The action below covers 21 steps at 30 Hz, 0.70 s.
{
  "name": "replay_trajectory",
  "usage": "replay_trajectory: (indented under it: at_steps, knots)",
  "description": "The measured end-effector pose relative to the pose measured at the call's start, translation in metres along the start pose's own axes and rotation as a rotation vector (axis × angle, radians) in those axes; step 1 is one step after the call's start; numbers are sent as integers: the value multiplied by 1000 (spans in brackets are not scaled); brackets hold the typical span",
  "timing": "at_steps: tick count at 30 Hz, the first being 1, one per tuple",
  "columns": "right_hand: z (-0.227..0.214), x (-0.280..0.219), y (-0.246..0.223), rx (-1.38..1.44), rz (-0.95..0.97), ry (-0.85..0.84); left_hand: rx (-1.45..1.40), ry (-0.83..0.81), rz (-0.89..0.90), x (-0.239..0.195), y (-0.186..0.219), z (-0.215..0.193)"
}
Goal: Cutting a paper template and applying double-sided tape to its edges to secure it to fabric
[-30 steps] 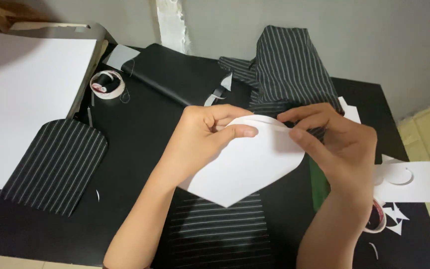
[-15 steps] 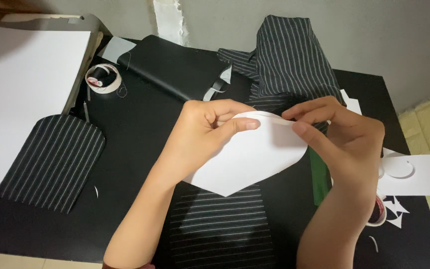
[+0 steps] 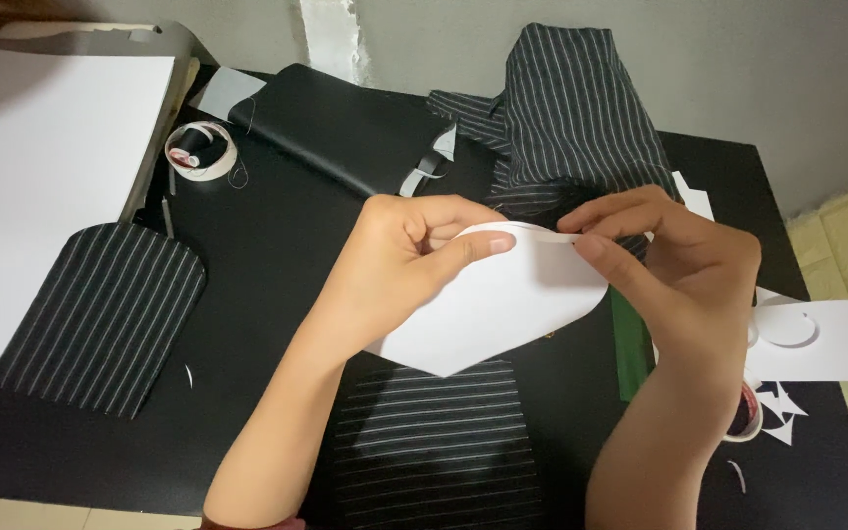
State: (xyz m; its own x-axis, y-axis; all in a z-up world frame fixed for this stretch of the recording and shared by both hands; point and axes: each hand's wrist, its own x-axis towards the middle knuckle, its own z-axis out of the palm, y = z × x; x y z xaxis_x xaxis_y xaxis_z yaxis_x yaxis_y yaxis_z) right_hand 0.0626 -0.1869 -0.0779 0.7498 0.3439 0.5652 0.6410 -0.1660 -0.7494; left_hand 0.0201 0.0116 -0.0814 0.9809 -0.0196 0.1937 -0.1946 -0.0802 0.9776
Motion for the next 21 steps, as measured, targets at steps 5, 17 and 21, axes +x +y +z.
replay_trajectory:
  at_steps: [5,17,21]
  knots:
    - [-1,0,2,13,-25,-19,-56,-28,34,1,-3,0]
    - [3,3,-1,-69,-79,-7,-112,71,79,-1,-9,3]
    - [6,3,-6,-136,-71,16,-115,85,114,-3,-2,3]
